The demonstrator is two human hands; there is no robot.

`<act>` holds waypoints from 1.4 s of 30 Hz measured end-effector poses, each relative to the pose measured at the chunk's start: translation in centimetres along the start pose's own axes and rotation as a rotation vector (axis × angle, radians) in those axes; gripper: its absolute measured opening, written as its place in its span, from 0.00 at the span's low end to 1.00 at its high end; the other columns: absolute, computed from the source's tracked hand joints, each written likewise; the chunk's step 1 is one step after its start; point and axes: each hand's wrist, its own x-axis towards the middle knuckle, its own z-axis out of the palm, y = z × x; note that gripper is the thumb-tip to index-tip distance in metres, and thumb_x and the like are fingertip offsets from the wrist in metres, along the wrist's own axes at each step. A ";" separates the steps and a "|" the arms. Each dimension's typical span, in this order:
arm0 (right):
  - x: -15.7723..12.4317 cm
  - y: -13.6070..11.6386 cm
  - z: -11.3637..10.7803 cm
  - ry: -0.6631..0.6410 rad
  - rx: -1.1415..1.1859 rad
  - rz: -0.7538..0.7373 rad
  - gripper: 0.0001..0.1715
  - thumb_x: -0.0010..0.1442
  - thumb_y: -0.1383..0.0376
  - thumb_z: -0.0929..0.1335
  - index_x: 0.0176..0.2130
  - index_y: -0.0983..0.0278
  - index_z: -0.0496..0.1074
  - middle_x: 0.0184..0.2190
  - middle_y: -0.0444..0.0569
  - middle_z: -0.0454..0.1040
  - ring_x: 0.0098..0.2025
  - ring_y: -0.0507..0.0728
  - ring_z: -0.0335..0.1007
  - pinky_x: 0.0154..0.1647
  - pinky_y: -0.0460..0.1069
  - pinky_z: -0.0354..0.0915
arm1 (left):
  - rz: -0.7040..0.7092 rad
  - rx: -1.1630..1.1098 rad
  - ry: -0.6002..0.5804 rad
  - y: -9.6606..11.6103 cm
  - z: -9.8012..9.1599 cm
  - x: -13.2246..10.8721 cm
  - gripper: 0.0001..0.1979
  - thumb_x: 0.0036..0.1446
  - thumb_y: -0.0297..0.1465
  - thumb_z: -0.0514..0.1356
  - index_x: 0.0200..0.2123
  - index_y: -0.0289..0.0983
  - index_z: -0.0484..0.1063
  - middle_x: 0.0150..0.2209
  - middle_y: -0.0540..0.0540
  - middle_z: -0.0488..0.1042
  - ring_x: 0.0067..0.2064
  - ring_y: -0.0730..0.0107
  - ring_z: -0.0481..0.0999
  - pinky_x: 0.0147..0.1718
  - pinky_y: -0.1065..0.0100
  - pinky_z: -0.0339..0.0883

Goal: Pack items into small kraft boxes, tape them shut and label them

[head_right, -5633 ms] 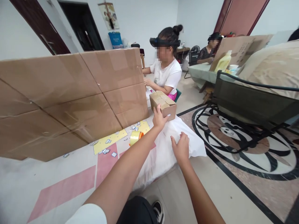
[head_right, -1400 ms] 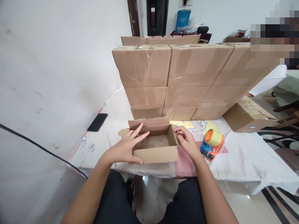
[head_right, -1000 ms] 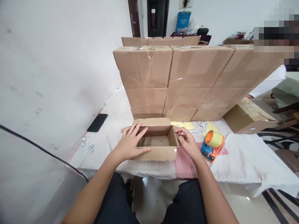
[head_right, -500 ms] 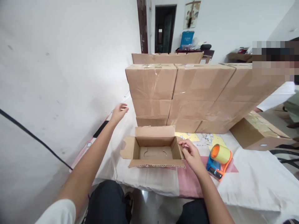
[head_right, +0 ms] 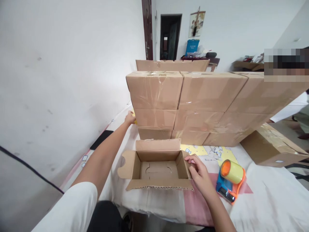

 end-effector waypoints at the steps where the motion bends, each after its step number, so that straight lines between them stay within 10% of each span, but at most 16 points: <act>1: 0.0 0.0 0.0 -0.001 0.007 -0.001 0.09 0.60 0.62 0.64 0.40 0.58 0.73 0.37 0.49 0.71 0.39 0.58 0.70 0.37 0.49 0.67 | -0.034 -0.029 0.040 -0.4 -0.8 -0.6 0.26 0.52 0.29 0.66 0.51 0.35 0.59 0.42 0.39 0.77 0.41 0.61 0.78 0.36 0.64 0.73; 5: 0.1 -0.2 0.2 -0.002 0.035 0.012 0.09 0.59 0.63 0.64 0.39 0.59 0.73 0.36 0.48 0.71 0.39 0.57 0.70 0.38 0.49 0.67 | -0.027 -0.142 0.277 -2.5 -5.2 -6.1 0.28 0.63 0.32 0.53 0.61 0.37 0.43 0.55 0.34 0.69 0.48 0.66 0.78 0.40 0.68 0.75; 10: -0.1 -0.4 0.5 0.003 0.070 0.017 0.10 0.58 0.65 0.64 0.39 0.60 0.72 0.37 0.48 0.72 0.39 0.57 0.69 0.39 0.50 0.66 | 0.480 -0.320 0.657 -4.3 -9.7 -16.6 0.32 0.59 0.39 0.53 0.62 0.42 0.42 0.62 0.35 0.60 0.62 0.57 0.68 0.57 0.58 0.70; 12: -0.2 -0.4 0.6 0.012 0.078 0.017 0.11 0.57 0.66 0.63 0.40 0.60 0.72 0.38 0.48 0.72 0.40 0.57 0.69 0.41 0.50 0.66 | 0.622 -0.294 0.450 -3.3 -10.8 -20.1 0.35 0.57 0.43 0.56 0.62 0.43 0.43 0.59 0.36 0.62 0.59 0.54 0.71 0.52 0.56 0.73; 17: -0.3 -0.6 0.8 0.051 0.081 -0.028 0.13 0.55 0.68 0.62 0.39 0.61 0.73 0.37 0.47 0.71 0.41 0.57 0.68 0.44 0.51 0.65 | 0.846 0.082 -0.597 2.6 -11.5 -23.8 0.31 0.56 0.35 0.60 0.63 0.45 0.58 0.59 0.42 0.68 0.54 0.57 0.75 0.50 0.60 0.73; 20: -0.3 -0.8 0.9 0.050 0.084 -0.032 0.14 0.53 0.69 0.62 0.38 0.62 0.73 0.37 0.48 0.70 0.41 0.57 0.67 0.42 0.51 0.65 | 0.847 0.367 -0.901 5.2 -9.7 -24.1 0.36 0.56 0.31 0.57 0.68 0.45 0.54 0.67 0.43 0.63 0.63 0.55 0.68 0.59 0.58 0.66; 26: -0.4 -1.0 0.5 0.046 0.095 -0.041 0.13 0.53 0.69 0.62 0.38 0.62 0.72 0.36 0.47 0.68 0.40 0.56 0.67 0.42 0.51 0.64 | 0.723 0.831 -0.940 5.0 -4.9 -24.5 0.42 0.56 0.30 0.55 0.73 0.46 0.45 0.71 0.48 0.57 0.65 0.50 0.67 0.50 0.59 0.70; 42: -0.5 -1.5 0.3 0.020 0.076 -0.052 0.14 0.53 0.71 0.61 0.38 0.61 0.71 0.37 0.48 0.69 0.41 0.56 0.67 0.41 0.51 0.64 | 0.733 0.857 -0.874 3.1 -4.0 -25.1 0.35 0.59 0.32 0.55 0.69 0.36 0.54 0.67 0.39 0.64 0.61 0.50 0.71 0.51 0.59 0.68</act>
